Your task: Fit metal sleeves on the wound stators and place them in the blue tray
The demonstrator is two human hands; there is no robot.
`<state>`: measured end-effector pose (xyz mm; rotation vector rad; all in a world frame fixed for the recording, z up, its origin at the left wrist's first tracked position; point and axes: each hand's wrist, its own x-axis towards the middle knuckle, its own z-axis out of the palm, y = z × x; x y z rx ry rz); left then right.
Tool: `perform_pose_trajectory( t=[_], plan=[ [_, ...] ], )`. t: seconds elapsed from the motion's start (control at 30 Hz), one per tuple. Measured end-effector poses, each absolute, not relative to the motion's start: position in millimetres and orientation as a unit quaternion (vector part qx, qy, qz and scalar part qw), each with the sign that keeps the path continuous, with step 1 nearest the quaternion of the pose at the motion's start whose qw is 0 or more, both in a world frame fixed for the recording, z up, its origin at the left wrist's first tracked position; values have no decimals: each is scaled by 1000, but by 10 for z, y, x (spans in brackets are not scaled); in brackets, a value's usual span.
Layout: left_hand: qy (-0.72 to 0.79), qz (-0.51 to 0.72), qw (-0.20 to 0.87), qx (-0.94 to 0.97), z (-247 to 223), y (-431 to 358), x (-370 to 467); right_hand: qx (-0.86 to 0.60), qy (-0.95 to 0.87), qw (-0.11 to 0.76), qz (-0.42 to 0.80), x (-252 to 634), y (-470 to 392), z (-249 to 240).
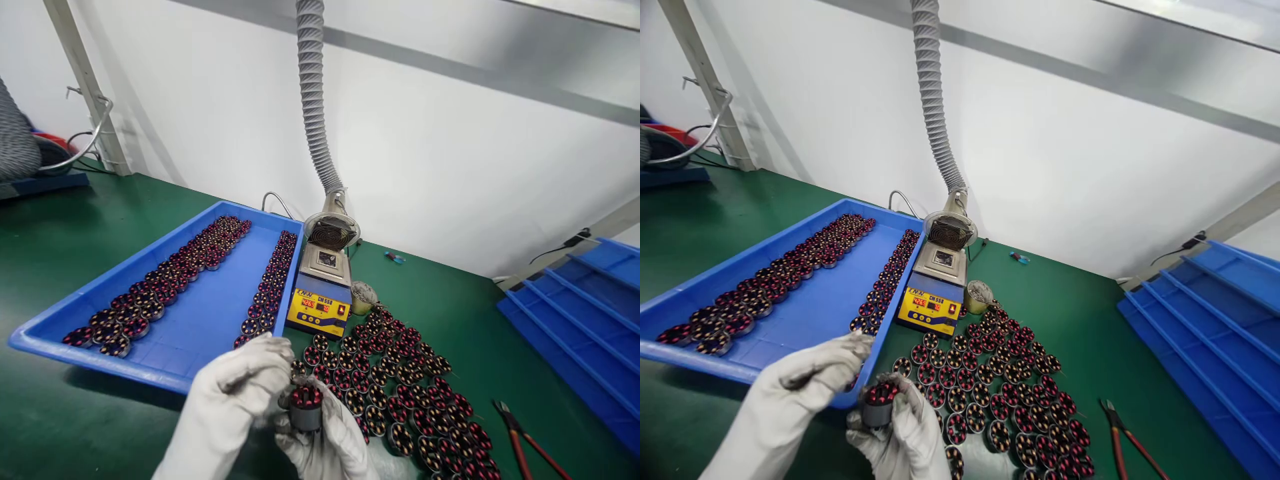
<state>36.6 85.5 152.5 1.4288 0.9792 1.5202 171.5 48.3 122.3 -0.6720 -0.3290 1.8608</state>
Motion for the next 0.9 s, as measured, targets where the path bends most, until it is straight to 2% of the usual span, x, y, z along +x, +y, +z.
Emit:
perform_pose_trajectory(
  t=[0.1, 0.2, 0.3, 0.43, 0.53, 0.63, 0.7, 0.8, 0.9],
  plan=[
    [432, 508, 462, 584, 1595, 849, 364, -269, -134, 544, 783, 1701, 481, 1290],
    [360, 448, 505, 644, 1603, 848, 405, -255, -130, 549, 785, 1655, 487, 1336],
    [351, 517, 493, 605, 1547, 864, 390, -251, -125, 521, 806, 1672, 489, 1322],
    [431, 580, 484, 494, 1433, 847, 298, -222, -105, 482, 841, 1752, 479, 1284],
    [436, 523, 423, 599, 1354, 783, 286, -232, -106, 499, 828, 1748, 465, 1260],
    [340, 483, 325, 738, 1311, 743, 309, -255, -136, 525, 801, 1709, 456, 1232],
    [285, 496, 313, 758, 1317, 753, 316, -264, -159, 521, 796, 1699, 459, 1226],
    [283, 513, 375, 718, 1379, 798, 330, -266, -186, 496, 805, 1712, 471, 1247],
    [302, 494, 516, 631, 1472, 852, 368, -262, -203, 457, 825, 1735, 472, 1263]
  ],
)
